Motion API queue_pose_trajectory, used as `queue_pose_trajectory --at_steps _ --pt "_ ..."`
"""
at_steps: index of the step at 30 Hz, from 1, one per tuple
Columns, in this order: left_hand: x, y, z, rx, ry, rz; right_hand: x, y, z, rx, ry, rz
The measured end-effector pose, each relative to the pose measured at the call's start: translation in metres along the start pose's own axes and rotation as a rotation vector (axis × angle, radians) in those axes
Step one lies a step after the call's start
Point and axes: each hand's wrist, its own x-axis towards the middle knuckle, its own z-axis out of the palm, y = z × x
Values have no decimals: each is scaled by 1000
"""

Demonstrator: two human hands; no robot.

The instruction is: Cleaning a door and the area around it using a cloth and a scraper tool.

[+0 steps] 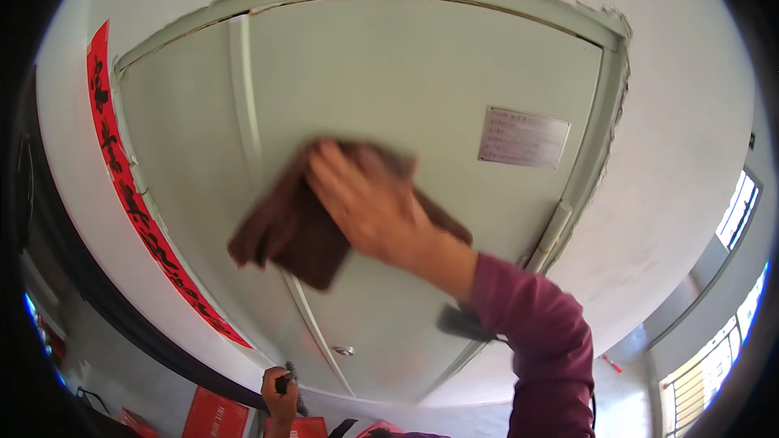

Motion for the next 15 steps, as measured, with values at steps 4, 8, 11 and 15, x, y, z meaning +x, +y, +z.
queue_pose_trajectory --at_steps 4,8,11,15 --pt "-22 -12 -11 54 53 -6 -72 -21 5 52 -259 -251" --pt "-32 -11 -13 98 51 -23 -62 18 -25 16 -187 -99" --pt "-37 1 -22 127 94 -43 -20 52 -53 -129 60 106" --pt "-50 9 -29 191 182 -8 41 69 -58 -167 175 70"
